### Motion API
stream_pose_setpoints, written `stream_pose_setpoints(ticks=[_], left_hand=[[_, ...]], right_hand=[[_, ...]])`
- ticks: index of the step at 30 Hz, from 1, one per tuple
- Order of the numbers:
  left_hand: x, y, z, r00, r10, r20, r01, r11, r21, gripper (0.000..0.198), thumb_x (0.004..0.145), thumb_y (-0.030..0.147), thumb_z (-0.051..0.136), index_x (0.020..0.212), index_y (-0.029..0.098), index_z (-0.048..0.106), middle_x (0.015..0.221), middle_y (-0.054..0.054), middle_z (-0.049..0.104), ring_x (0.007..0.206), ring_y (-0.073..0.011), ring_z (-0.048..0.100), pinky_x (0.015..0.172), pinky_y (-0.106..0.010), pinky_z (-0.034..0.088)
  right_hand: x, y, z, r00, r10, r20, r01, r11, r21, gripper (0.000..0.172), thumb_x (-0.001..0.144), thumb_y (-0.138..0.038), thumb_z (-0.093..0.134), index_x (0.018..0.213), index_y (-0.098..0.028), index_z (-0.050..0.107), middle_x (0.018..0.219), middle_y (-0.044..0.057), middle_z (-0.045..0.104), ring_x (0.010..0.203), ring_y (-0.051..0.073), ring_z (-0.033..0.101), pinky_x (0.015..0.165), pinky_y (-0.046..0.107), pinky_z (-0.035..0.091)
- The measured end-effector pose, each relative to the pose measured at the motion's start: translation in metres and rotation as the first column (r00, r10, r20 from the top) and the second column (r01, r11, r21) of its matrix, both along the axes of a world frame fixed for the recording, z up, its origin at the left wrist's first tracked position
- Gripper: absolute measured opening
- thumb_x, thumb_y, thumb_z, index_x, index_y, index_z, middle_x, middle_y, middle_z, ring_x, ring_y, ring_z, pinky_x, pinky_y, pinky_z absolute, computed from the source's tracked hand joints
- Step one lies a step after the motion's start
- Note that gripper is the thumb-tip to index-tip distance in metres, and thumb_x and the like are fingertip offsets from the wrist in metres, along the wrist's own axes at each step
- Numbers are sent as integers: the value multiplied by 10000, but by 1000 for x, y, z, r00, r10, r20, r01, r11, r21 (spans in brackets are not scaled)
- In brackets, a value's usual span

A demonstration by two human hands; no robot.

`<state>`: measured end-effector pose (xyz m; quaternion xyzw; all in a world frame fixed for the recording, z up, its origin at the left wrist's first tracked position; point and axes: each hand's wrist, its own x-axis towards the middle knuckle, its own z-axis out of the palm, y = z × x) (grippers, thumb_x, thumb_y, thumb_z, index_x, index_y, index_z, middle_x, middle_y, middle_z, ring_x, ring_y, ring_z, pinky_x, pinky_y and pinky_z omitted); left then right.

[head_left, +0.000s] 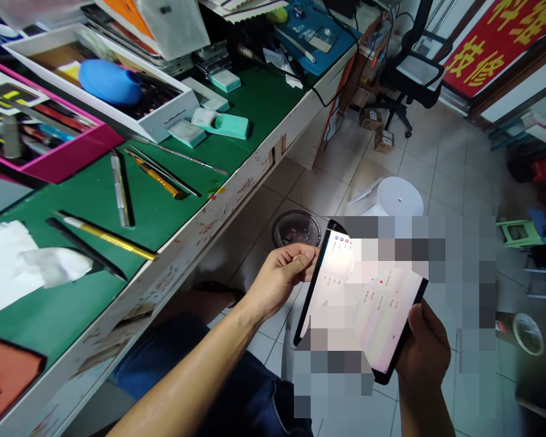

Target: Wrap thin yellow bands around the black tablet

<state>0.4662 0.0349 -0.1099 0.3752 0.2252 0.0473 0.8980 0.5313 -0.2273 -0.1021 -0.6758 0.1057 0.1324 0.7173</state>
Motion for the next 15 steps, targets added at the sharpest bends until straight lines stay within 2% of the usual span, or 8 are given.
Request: stream_pose_setpoints(ticks=[4, 10, 12, 15], left_hand=[[-3, -4, -1, 999, 35, -15, -35, 999, 18, 324, 859, 443, 802, 869, 123, 749, 740, -14, 583, 649, -88, 482, 640, -225, 398], [-4, -13, 2, 984, 143, -106, -109, 956, 273, 323, 828, 462, 830, 866, 153, 745, 749, -25, 681, 697, -127, 592, 679, -250, 475], [-2, -13, 4, 981, 170, -90, -142, 955, 260, 324, 835, 465, 817, 843, 159, 710, 760, -25, 697, 700, -139, 623, 698, -268, 513], [3, -7, 2, 982, 185, -43, -175, 970, 166, 323, 859, 467, 779, 841, 177, 639, 713, -21, 706, 660, -158, 654, 712, -300, 553]], right_hand=[[0, -5, -4, 999, -33, 4, 33, 999, 5, 283, 852, -418, 839, 1080, -253, 803, 1020, 77, 810, 932, 292, 776, 743, 413, 638], [0, -7, -6, 998, -42, 39, 42, 999, 6, 275, 846, -394, 850, 1086, -269, 798, 1020, 63, 810, 965, 290, 773, 765, 412, 639], [0, -5, -4, 999, -27, 25, 27, 1000, 12, 272, 849, -416, 840, 1066, -255, 800, 981, 71, 804, 947, 300, 771, 748, 425, 633], [0, 0, 0, 999, -36, -11, 36, 999, 12, 265, 839, -440, 839, 1006, -238, 803, 931, 68, 788, 866, 286, 761, 720, 430, 618]])
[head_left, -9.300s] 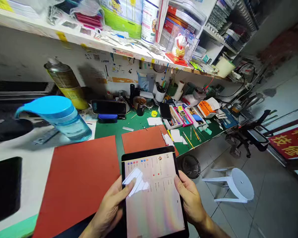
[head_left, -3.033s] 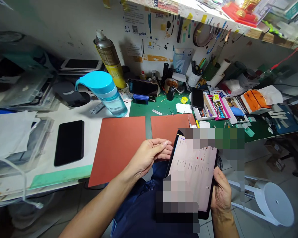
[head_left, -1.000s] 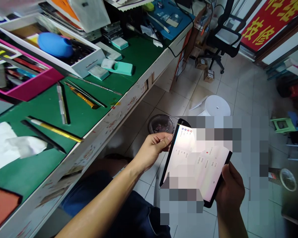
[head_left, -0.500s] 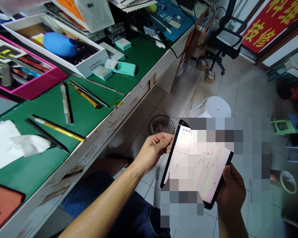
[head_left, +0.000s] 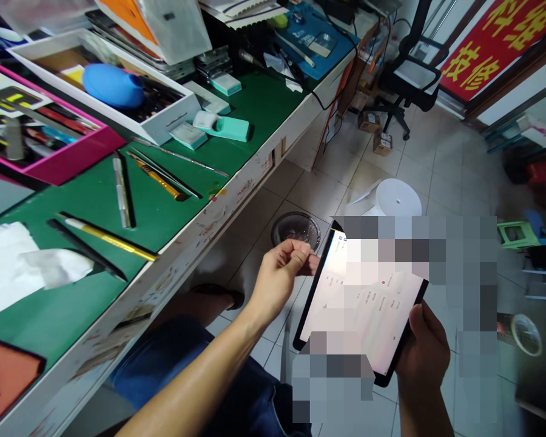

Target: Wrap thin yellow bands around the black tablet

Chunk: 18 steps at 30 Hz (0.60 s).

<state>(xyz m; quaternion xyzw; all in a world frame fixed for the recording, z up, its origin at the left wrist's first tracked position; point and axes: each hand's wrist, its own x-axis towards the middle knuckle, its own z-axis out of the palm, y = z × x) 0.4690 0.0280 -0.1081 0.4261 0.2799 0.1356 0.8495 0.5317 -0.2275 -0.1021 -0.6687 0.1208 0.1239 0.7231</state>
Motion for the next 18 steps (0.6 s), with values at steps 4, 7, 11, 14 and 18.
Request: stream_pose_setpoints(ticks=[4, 7, 11, 14, 18], left_hand=[[14, 14, -13, 1000, -24, 8, 24, 997, 72, 382, 954, 536, 634, 780, 212, 530, 566, -2, 644, 533, -169, 635, 611, -289, 509], [31, 30, -29, 990, -40, -135, 86, 931, 354, 494, 1000, 644, 462, 718, 240, 434, 532, -3, 592, 487, -191, 633, 553, -299, 467], [56, 55, -55, 946, -19, -325, 231, 743, 628, 378, 982, 559, 556, 789, 235, 549, 631, -60, 670, 653, -262, 701, 710, -373, 496], [68, 68, -74, 911, -49, -409, 345, 632, 694, 257, 845, 350, 781, 1060, 232, 703, 814, -108, 753, 950, -363, 719, 929, -469, 464], [77, 72, -89, 887, -149, -437, 447, 512, 733, 388, 858, 176, 714, 1237, 250, 743, 1221, -174, 745, 1267, -400, 617, 1098, -501, 388]], right_hand=[[1, 3, 1, 999, -39, -17, 39, 999, 0, 252, 825, -442, 845, 954, -231, 797, 925, 62, 776, 809, 264, 741, 687, 412, 597], [2, 4, 0, 999, -23, -22, 23, 1000, 14, 257, 839, -442, 832, 981, -232, 793, 980, 75, 780, 866, 285, 745, 725, 436, 607], [2, 6, 1, 1000, 8, -19, -7, 999, 31, 246, 863, -445, 810, 989, -235, 790, 989, 76, 783, 871, 284, 744, 746, 444, 607], [3, 9, 1, 1000, 0, -30, 1, 999, 42, 234, 876, -440, 797, 983, -231, 790, 976, 74, 782, 861, 282, 742, 731, 437, 602], [4, 11, -1, 999, 2, -33, 1, 998, 70, 227, 895, -433, 777, 990, -227, 788, 974, 75, 781, 886, 288, 745, 759, 451, 603]])
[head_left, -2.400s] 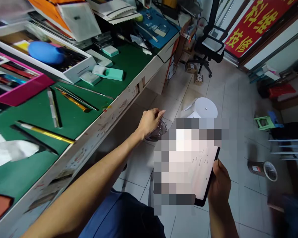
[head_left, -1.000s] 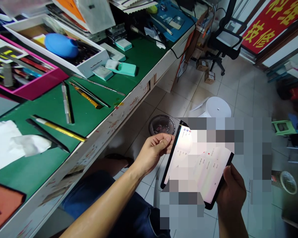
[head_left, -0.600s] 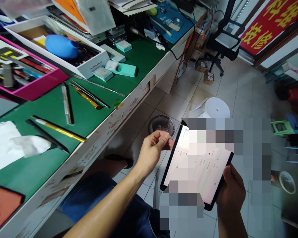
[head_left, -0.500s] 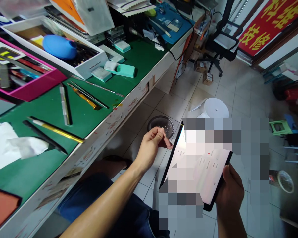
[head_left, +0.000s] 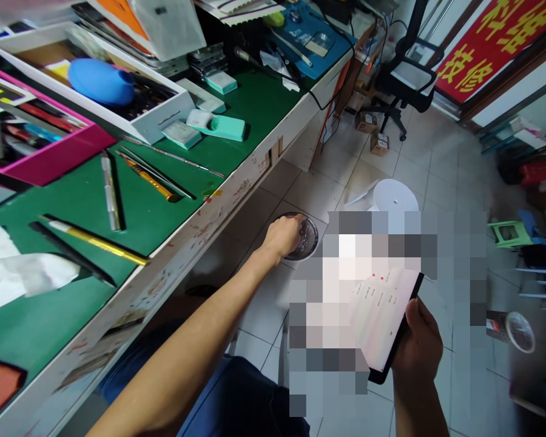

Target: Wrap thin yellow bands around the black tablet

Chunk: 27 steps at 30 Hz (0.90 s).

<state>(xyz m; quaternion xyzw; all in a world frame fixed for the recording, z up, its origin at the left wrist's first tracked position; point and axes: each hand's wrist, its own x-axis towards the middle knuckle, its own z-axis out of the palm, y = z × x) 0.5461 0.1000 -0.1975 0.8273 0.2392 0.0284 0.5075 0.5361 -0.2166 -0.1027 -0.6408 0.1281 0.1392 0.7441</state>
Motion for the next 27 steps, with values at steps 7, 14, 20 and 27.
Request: stream_pose_setpoints(ticks=[7, 14, 20, 27], left_hand=[[9, -2, 1, 994, -41, 97, 52, 992, -118, 588, 832, 95, 713, 1385, 295, 690, 1366, -116, 705, 1413, -370, 515, 1219, -501, 295], [9, 0, 3, 967, 116, 225, 38, 813, -582, 495, 802, 168, 779, 1294, 160, 720, 1366, -176, 708, 1313, -326, 640, 1156, -479, 450], [0, -3, 16, 945, 242, 220, 62, 526, -848, 485, 764, 347, 877, 1163, 101, 756, 1266, -237, 741, 1173, -333, 728, 1036, -479, 570], [12, 0, 5, 890, 437, 132, -137, 531, -836, 380, 605, 316, 990, 842, 116, 771, 801, -82, 762, 708, -168, 721, 741, -317, 589]], right_hand=[[2, -2, -5, 998, -56, -13, 56, 998, -28, 240, 869, -429, 801, 1018, -241, 791, 1100, 77, 792, 976, 306, 748, 804, 477, 600], [2, -4, -4, 999, -35, -15, 35, 999, -5, 247, 881, -434, 788, 1026, -235, 791, 1074, 79, 792, 932, 300, 752, 756, 452, 599], [3, -11, -4, 1000, -24, 6, 24, 1000, -9, 293, 913, -444, 746, 1141, -263, 781, 1177, 90, 783, 1035, 335, 751, 807, 500, 607], [3, -8, -3, 998, -53, -36, 54, 998, 34, 260, 909, -424, 754, 1114, -265, 776, 1170, 77, 781, 1047, 329, 741, 794, 480, 604]])
